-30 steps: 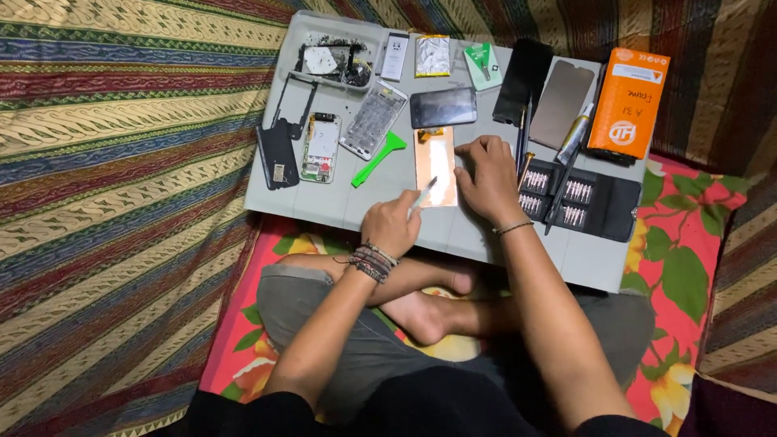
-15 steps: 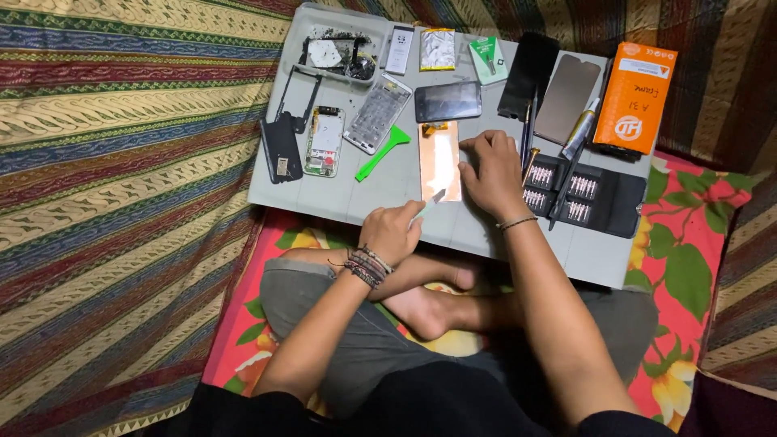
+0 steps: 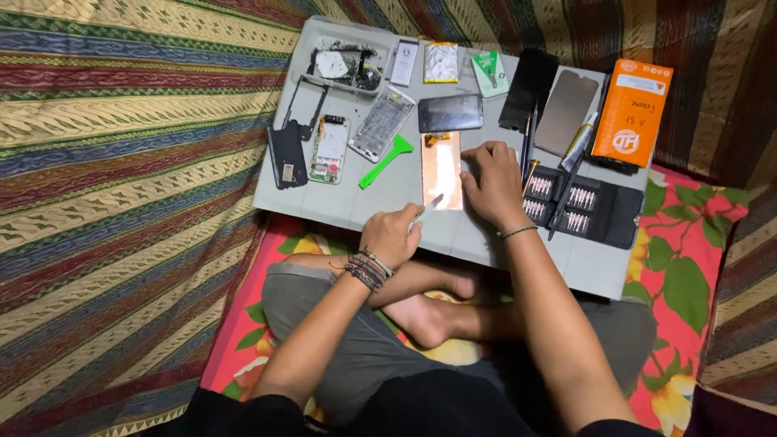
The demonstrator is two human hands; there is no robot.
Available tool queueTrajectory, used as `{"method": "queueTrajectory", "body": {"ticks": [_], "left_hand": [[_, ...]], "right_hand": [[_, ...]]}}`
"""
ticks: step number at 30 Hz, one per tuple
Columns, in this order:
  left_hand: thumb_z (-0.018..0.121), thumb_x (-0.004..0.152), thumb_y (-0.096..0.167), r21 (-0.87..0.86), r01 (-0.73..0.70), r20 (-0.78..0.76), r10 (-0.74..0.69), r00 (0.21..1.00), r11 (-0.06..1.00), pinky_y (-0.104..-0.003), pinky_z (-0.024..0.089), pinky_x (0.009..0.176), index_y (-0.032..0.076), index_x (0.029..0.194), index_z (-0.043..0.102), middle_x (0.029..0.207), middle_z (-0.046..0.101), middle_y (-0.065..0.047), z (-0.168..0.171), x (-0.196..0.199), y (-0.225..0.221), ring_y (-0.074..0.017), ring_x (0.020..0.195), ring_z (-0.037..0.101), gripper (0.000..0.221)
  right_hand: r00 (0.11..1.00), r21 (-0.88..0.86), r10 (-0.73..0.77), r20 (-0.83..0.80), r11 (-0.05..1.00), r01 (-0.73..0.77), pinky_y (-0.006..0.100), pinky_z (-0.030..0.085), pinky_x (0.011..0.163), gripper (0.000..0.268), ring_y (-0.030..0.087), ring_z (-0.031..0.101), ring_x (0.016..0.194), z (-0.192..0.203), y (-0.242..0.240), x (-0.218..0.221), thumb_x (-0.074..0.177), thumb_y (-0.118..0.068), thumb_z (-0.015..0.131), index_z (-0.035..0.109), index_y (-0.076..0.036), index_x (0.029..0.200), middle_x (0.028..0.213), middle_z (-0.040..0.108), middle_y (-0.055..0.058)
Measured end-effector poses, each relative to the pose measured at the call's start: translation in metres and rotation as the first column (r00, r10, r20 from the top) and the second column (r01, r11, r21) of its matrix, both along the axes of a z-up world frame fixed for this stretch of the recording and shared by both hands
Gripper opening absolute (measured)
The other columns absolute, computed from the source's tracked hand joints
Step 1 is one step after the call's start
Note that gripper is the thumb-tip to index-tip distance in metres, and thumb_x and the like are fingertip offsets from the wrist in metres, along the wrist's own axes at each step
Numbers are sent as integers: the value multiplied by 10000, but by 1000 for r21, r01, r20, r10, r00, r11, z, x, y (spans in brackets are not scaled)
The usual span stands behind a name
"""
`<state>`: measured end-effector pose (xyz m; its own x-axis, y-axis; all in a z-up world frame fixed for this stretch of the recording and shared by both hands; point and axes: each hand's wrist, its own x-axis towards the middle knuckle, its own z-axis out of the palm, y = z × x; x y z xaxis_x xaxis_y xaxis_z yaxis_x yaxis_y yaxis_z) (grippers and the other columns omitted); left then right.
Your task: Preparing a replacement phone screen by removing protective films and inspecting the part on a repair bench.
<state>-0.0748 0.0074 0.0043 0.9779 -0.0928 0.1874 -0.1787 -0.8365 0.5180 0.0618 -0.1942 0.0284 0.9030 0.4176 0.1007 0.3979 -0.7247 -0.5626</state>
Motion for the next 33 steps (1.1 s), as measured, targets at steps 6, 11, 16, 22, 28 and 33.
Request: {"method": "queueTrajectory", "body": {"ticks": [6, 11, 16, 22, 28, 33], "left_hand": [[569, 1001, 211, -236, -167, -17, 168, 986, 957, -504, 589, 718, 84, 1245, 628, 909, 761, -221, 18, -1, -7, -394, 814, 747, 281], [623, 993, 211, -432, -236, -22, 252, 968, 870, -494, 570, 672, 71, 1282, 625, 813, 700, -186, 14, -3, -28, -395, 771, 723, 322], [676, 951, 134, -604, -191, 118, 323, 939, 774, -411, 528, 563, 64, 1244, 650, 654, 618, -98, 10, -3, -52, -324, 611, 658, 302], [699, 898, 71, -648, -63, 192, 243, 951, 759, -315, 488, 511, 100, 1049, 699, 556, 509, -10, 1, -14, -60, -203, 508, 566, 154], [757, 878, 160, -551, -16, 161, 125, 979, 834, -376, 523, 561, 109, 1156, 701, 635, 665, -44, -3, -12, -45, -281, 584, 666, 288], [815, 837, 334, -239, -105, 246, 164, 955, 965, -472, 462, 874, 79, 1289, 640, 1088, 640, -101, 16, 10, -27, -320, 1059, 609, 548]], "right_hand": [[999, -47, 49, 6, 998, -49, 511, 411, 988, 339, 388, 497, 1159, -4, -5, 2, 926, -166, 721, 686, -79, 1252, 1238, 525, 176], [999, 9, 40, 7, 999, -40, 491, 431, 958, 331, 359, 568, 1100, 13, -5, -9, 916, -178, 738, 715, -98, 1237, 1167, 602, 159], [991, 340, -7, -132, 939, 51, 505, 499, 872, 331, 396, 657, 973, 9, 3, -49, 949, -181, 739, 696, -51, 1250, 1092, 695, 212], [826, 628, 140, -546, 721, 293, 301, 552, 641, 319, 166, 620, 715, -7, 1, -85, 953, -202, 725, 684, -18, 1210, 819, 672, 96], [857, 637, 53, -512, 693, 338, 312, 557, 606, 166, 152, 655, 619, -12, -4, -97, 890, -37, 783, 724, 17, 1036, 701, 683, 93], [912, 686, -245, -329, 602, 409, 347, 577, 691, 111, 171, 699, 733, -16, -1, -97, 937, -64, 803, 725, -6, 989, 804, 738, 133]]}}
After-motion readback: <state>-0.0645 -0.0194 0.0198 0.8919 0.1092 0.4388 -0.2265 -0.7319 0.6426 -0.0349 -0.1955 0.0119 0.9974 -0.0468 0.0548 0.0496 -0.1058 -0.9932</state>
